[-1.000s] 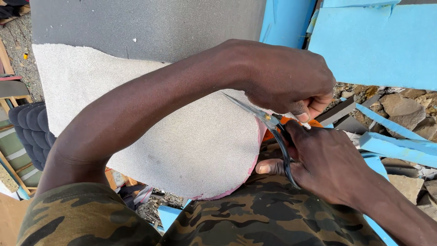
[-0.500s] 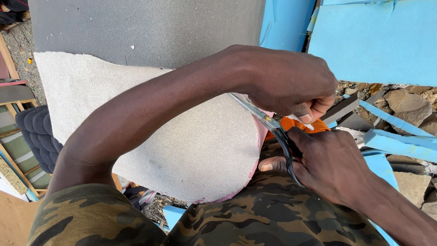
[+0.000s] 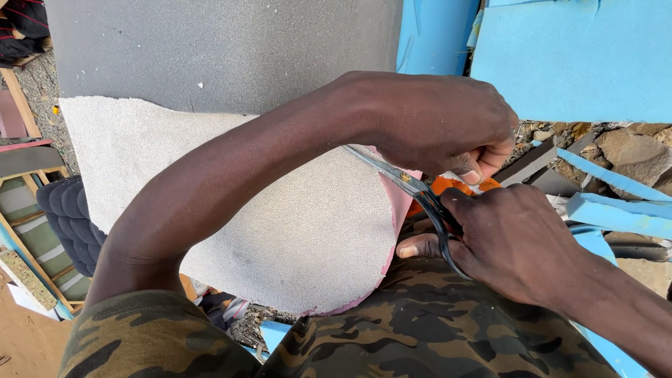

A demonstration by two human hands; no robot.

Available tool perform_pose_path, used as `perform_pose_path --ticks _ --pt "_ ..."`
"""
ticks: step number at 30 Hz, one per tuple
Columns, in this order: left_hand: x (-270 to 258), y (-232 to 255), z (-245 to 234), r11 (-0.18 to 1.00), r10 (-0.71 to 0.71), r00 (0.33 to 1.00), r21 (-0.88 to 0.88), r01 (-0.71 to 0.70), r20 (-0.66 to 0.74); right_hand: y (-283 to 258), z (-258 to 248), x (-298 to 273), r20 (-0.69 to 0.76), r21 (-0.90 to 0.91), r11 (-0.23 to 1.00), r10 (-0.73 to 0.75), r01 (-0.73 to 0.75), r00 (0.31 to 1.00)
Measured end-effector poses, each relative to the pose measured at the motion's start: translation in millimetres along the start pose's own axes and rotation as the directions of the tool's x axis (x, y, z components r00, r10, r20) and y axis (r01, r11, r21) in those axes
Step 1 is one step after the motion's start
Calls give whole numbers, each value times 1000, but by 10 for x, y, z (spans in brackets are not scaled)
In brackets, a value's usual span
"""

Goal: Cutting upholstery fabric to shape using a pair of scissors

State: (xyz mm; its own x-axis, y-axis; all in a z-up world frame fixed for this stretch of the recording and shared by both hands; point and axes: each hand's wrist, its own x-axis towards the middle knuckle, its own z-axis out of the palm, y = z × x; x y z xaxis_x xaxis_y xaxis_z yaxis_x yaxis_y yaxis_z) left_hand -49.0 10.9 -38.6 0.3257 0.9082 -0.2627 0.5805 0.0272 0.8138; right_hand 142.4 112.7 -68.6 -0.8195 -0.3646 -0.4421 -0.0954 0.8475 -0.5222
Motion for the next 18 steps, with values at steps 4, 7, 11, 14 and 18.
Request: perform_pose_path --ticks 4,7,11,14,18 --pt "-10 47 -31 999 -36 999 -34 36 8 -245 -462 71 265 -13 990 136 -137 955" --pt "-11 53 -51 994 -109 993 20 108 44 -232 -438 114 259 37 993 101 -114 961" --pt "-40 14 -64 996 -83 996 36 85 -40 -174 -326 116 124 51 997 55 -62 991" --pt "-58 15 -87 994 -91 993 46 95 -71 -51 -230 89 66 35 999 0 -2 998" --pt "-95 11 -151 993 -104 990 43 109 -99 -274 -599 160 267 -53 994 110 -100 957"
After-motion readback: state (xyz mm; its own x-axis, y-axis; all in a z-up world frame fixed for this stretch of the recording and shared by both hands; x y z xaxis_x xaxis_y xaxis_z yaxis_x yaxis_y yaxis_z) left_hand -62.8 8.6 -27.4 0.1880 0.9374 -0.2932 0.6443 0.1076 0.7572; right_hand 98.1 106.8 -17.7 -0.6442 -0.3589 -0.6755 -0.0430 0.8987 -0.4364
